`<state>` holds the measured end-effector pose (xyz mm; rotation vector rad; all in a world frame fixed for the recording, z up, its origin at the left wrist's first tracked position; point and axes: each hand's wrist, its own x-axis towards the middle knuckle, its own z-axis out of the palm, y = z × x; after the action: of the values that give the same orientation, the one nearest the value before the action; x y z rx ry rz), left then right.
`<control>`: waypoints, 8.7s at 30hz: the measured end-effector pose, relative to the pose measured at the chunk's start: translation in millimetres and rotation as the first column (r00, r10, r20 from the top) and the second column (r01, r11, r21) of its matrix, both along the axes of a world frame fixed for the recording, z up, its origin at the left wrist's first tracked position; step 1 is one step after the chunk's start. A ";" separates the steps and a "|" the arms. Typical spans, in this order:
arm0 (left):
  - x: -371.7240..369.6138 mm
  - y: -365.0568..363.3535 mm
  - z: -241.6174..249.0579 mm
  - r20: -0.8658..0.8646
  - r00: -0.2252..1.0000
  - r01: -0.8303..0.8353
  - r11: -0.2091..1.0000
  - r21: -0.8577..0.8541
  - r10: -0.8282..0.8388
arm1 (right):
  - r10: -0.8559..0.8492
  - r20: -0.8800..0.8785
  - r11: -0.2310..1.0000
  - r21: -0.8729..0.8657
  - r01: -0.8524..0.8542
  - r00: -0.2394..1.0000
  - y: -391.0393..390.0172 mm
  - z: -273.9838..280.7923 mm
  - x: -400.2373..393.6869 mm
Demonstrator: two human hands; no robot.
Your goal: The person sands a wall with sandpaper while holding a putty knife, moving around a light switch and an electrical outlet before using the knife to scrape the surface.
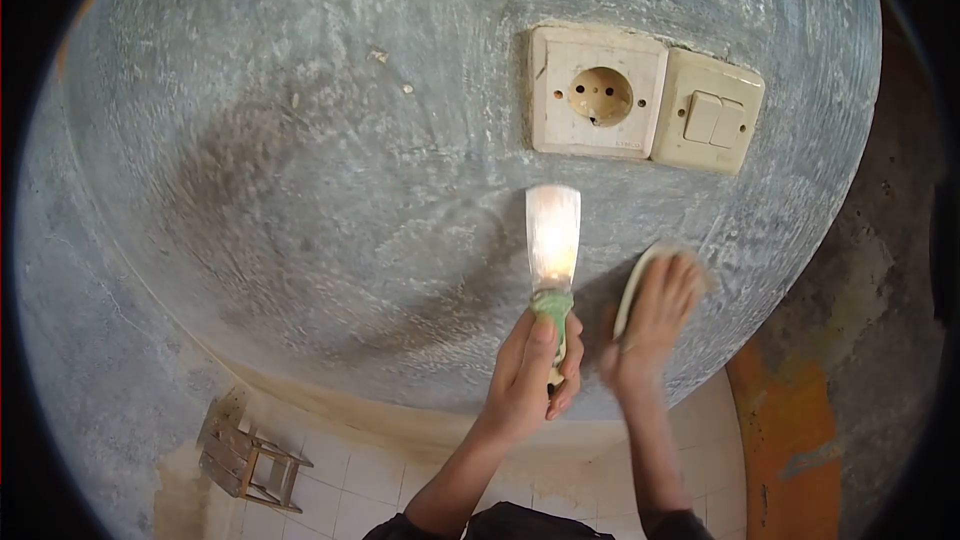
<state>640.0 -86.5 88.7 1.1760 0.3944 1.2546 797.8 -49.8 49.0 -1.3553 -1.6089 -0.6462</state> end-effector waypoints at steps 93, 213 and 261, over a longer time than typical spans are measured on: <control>-320.5 17.3 -140.3 -0.386 0.905 -0.243 0.963 -0.119 0.180 | 0.184 0.208 0.961 -0.245 -0.131 0.961 14.3 -43.1 -320.9; -573.2 20.1 -185.1 -0.262 0.963 -0.188 0.863 -0.469 0.067 | 0.059 -0.056 0.910 -0.408 -0.077 0.997 48.3 -177.7 -562.3; -533.8 32.2 -190.5 -0.351 0.927 -0.027 0.909 -0.416 -0.133 | -0.100 -0.226 0.959 -0.283 0.033 0.969 26.0 -165.5 -516.7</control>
<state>106.3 -54.3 -101.8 1.0417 0.8629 0.8346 281.1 -23.8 -116.5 -1.6315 -1.5015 -0.2873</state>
